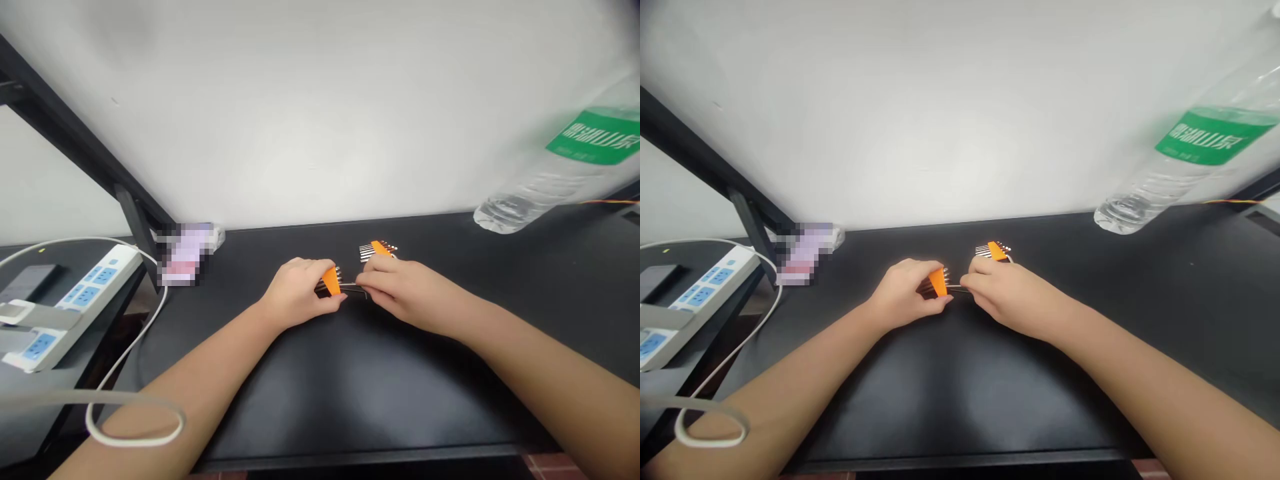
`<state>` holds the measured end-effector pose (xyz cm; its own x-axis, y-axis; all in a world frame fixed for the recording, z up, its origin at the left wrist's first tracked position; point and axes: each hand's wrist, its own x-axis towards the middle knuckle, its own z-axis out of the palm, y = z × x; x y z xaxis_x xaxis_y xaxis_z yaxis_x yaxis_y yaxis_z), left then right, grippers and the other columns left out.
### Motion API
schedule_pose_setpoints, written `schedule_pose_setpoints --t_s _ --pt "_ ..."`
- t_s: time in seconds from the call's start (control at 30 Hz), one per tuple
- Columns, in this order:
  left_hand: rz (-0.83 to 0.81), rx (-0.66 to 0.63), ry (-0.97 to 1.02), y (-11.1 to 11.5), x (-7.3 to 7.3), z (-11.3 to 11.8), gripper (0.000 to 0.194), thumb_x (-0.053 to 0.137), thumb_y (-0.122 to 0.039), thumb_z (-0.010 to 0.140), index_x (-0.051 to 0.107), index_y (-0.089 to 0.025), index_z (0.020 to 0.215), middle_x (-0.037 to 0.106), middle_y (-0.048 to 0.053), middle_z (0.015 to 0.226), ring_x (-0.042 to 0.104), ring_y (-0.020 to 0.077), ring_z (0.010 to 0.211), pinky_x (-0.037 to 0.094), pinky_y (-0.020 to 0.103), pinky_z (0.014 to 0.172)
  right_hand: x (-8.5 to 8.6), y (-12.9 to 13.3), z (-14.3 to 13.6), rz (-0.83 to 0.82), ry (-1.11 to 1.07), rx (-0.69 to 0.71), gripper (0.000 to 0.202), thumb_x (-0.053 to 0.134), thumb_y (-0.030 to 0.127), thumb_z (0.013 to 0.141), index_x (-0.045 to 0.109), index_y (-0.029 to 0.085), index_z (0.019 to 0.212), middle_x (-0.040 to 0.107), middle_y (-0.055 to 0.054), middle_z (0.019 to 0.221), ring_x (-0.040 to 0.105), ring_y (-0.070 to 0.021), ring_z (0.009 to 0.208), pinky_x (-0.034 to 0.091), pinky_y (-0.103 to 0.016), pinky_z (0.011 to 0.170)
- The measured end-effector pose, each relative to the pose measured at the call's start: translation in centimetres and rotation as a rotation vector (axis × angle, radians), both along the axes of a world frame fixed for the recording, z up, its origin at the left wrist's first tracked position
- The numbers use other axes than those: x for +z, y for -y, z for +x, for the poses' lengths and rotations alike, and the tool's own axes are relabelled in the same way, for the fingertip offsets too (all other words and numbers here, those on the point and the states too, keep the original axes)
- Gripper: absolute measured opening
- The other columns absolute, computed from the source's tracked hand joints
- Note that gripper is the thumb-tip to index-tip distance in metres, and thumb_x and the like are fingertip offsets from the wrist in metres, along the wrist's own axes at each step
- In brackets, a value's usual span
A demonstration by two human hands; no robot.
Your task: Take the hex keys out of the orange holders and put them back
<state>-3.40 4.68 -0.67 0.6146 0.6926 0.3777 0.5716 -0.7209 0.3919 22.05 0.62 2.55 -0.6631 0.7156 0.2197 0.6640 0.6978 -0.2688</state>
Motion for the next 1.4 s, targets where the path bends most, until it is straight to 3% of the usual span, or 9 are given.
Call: schedule_pose_setpoints --t_s 0.5,0.7,0.9,1.07,1.23,1.4 --pt "-0.01 -0.014 -0.008 0.0 -0.1 0.0 0.044 0.074 -0.047 0.081 0.061 -0.023 0.116 0.073 0.0 0.09 0.067 0.0198 0.082 0.05 0.035 0.083 0.7 -0.5 -0.1 -0.198 -0.157 -0.05 0.018 0.052 0.023 0.099 0.071 0.023 0.097 0.067 -0.004 0.089 0.061 -0.0179 0.078 0.05 -0.033 0.072" --pt "-0.003 0.005 0.001 -0.1 0.0 0.1 0.045 0.075 -0.046 0.081 0.061 -0.024 0.117 0.073 -0.001 0.089 0.067 0.0188 0.079 0.05 0.033 0.081 0.1 -0.2 -0.5 -0.032 -0.175 -0.063 0.023 0.05 0.019 0.1 0.072 0.022 0.104 0.066 -0.008 0.098 0.061 -0.0199 0.085 0.051 -0.035 0.076" --pt "0.006 -0.018 0.003 -0.1 0.0 0.1 0.043 0.075 -0.046 0.081 0.061 -0.023 0.115 0.071 -0.002 0.085 0.065 0.0179 0.076 0.049 0.032 0.079 -0.3 0.4 -1.0 0.077 -0.051 -0.061 0.027 0.046 0.013 0.099 0.071 0.02 0.106 0.063 -0.01 0.105 0.059 -0.0191 0.081 0.05 -0.034 0.07" --pt "-0.002 -0.044 -0.009 0.0 0.1 0.2 0.041 0.074 -0.046 0.081 0.062 -0.022 0.112 0.072 0.0 0.088 0.067 0.0188 0.078 0.049 0.032 0.079 -0.7 0.3 -2.2 -0.121 -0.28 -0.006 0.019 0.05 0.013 0.098 0.065 0.022 0.106 0.065 -0.007 0.101 0.062 -0.0185 0.088 0.052 -0.034 0.078" --pt "-0.031 -0.003 0.032 -0.1 0.2 0.2 0.043 0.074 -0.049 0.081 0.064 -0.022 0.113 0.071 0.0 0.084 0.067 0.0178 0.076 0.05 0.031 0.078 -1.9 -0.1 -2.9 -0.403 -0.517 -0.171 0.011 0.055 0.016 0.096 0.062 0.023 0.098 0.07 -0.001 0.093 0.066 -0.0159 0.08 0.053 -0.03 0.071" --pt "-0.017 0.01 0.046 0.0 0.2 0.3 0.045 0.076 -0.047 0.079 0.064 -0.022 0.114 0.072 0.0 0.089 0.068 0.0187 0.079 0.051 0.032 0.079 -2.1 -0.6 -2.7 -0.145 -0.348 -0.175 0.01 0.059 0.017 0.094 0.064 0.022 0.087 0.067 -0.001 0.085 0.061 -0.0154 0.075 0.047 -0.03 0.071"
